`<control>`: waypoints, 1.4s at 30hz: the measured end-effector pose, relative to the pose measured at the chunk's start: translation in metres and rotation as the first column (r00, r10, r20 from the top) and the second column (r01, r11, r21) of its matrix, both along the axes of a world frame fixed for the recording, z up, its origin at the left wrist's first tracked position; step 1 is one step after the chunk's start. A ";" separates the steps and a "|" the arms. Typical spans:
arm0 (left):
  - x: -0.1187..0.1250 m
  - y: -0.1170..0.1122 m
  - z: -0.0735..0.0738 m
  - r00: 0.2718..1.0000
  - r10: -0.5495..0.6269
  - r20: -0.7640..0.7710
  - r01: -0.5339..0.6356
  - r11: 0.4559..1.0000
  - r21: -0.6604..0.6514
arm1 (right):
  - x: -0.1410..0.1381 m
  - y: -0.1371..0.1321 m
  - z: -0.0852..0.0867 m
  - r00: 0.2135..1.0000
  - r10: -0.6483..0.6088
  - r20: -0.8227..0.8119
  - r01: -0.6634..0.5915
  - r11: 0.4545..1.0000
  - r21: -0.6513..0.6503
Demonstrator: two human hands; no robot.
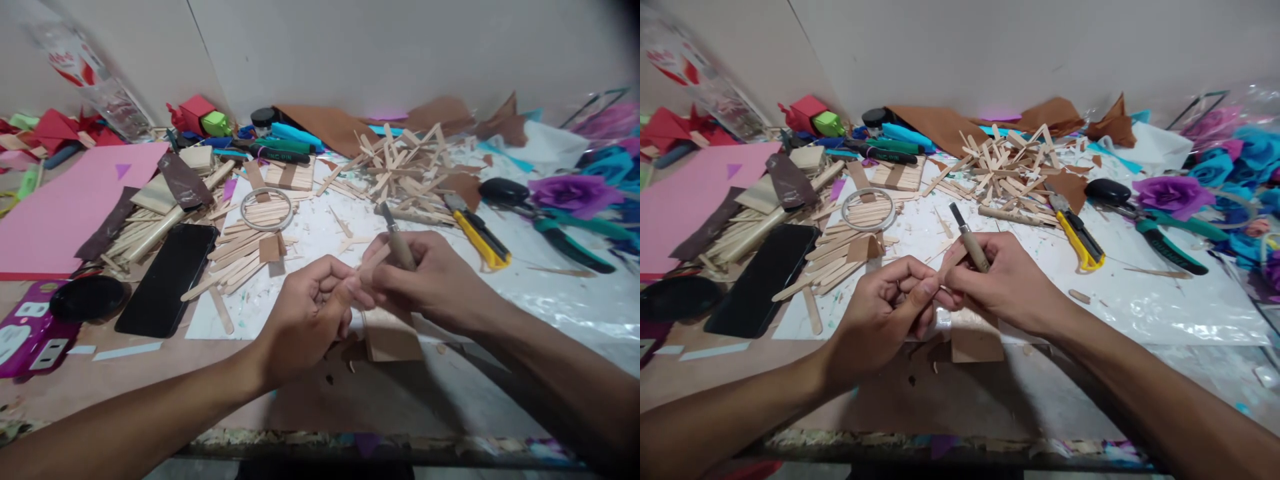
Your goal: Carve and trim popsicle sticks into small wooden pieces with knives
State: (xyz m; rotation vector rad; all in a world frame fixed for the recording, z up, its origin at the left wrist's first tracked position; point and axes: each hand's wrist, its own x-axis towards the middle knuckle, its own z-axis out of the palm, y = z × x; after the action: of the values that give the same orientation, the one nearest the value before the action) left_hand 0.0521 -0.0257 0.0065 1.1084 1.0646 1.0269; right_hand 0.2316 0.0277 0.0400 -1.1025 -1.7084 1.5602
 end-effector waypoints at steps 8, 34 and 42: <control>-0.006 0.004 0.004 0.989 -0.020 0.143 0.031 0.997 -0.074 | -0.017 -0.008 -0.001 0.981 -0.164 -0.103 0.153 0.982 -0.112; -0.010 0.008 0.006 0.994 -0.066 0.087 0.076 0.991 -0.110 | 0.007 0.008 0.000 0.949 -0.297 -0.110 0.309 0.945 0.109; -0.022 0.014 0.008 0.889 -0.156 -0.431 0.161 0.987 -0.026 | 0.028 0.009 0.016 0.940 -0.178 0.291 0.009 0.866 0.501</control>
State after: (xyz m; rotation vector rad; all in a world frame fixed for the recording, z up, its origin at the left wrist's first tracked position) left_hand 0.0306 -0.0114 0.0145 1.4493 1.2927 0.6677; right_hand 0.2591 0.0370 0.0557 -1.1896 -2.0809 0.8232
